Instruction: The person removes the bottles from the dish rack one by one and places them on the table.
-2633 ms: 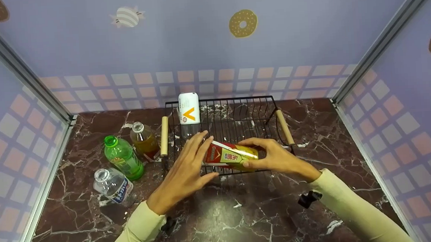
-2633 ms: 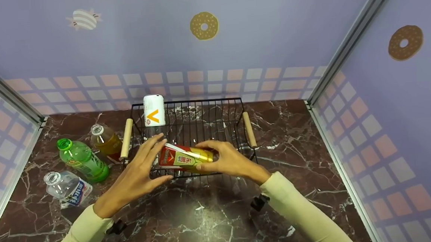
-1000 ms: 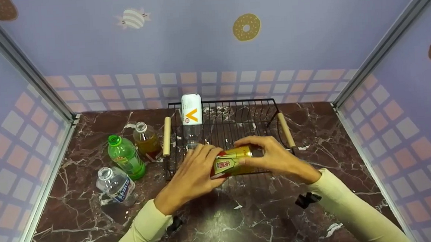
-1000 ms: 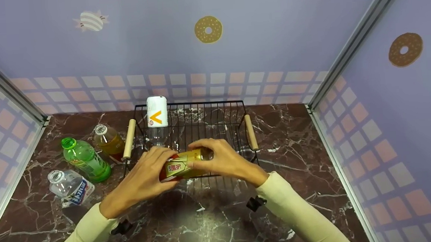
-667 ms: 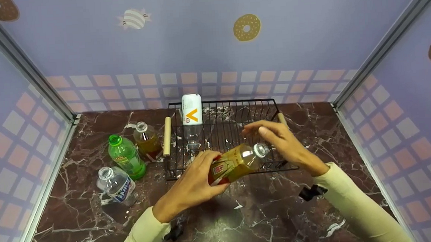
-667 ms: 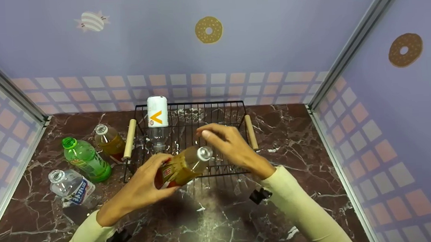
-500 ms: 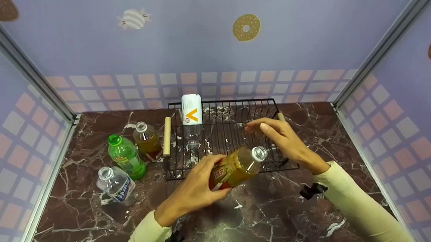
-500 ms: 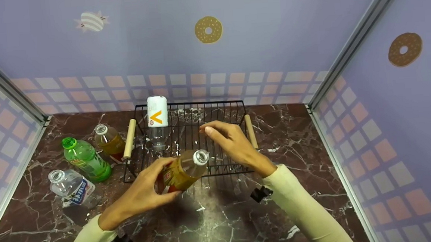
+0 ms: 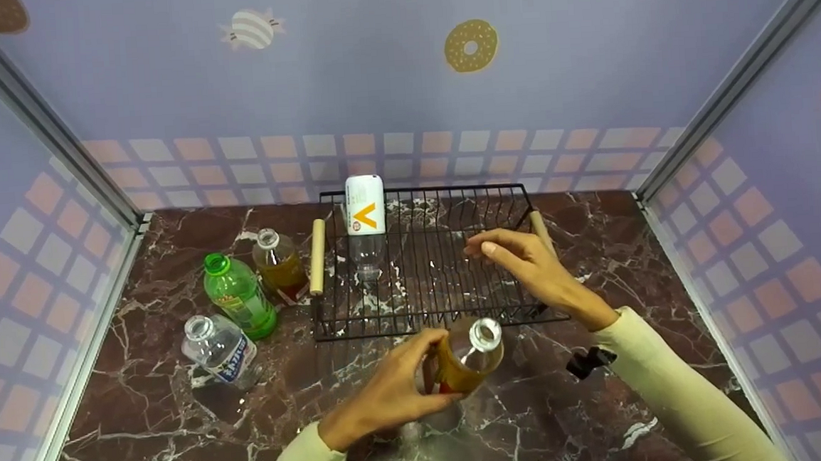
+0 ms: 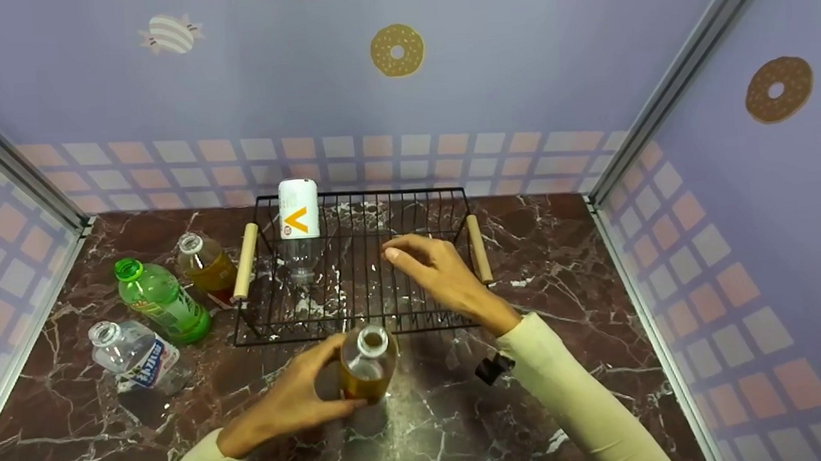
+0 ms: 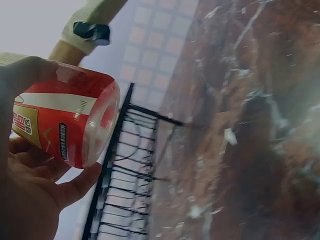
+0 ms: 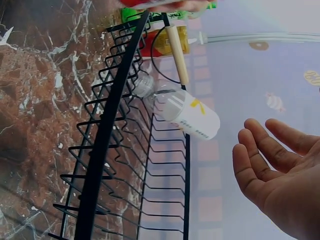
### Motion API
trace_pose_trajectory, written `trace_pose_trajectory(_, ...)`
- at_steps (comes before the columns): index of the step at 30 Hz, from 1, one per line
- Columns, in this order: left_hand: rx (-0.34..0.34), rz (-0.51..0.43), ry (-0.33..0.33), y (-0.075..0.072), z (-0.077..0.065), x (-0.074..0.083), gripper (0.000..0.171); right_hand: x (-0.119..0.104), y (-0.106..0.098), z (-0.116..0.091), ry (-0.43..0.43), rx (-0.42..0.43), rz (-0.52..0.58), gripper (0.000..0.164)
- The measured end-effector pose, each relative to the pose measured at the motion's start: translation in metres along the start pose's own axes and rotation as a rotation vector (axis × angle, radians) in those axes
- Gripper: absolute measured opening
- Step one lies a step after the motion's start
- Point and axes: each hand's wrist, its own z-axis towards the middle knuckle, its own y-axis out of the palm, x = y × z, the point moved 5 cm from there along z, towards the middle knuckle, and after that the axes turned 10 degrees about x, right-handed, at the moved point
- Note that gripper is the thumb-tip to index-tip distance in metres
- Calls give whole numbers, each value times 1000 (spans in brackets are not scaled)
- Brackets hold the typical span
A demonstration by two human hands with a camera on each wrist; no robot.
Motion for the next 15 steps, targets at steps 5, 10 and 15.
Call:
trace_pose_trajectory(5, -27, 13, -90, 11, -10, -25, 78, 6, 5, 1, 15, -11, 4, 34)
trace_pose_trajectory(10, -42, 4, -159, 18, -17, -48, 79, 12, 9, 0, 35, -35, 20, 36)
trace_pose_trajectory(15, -42, -38, -224, 20, -20, -65, 79, 17, 11, -2, 63, -43, 22, 35)
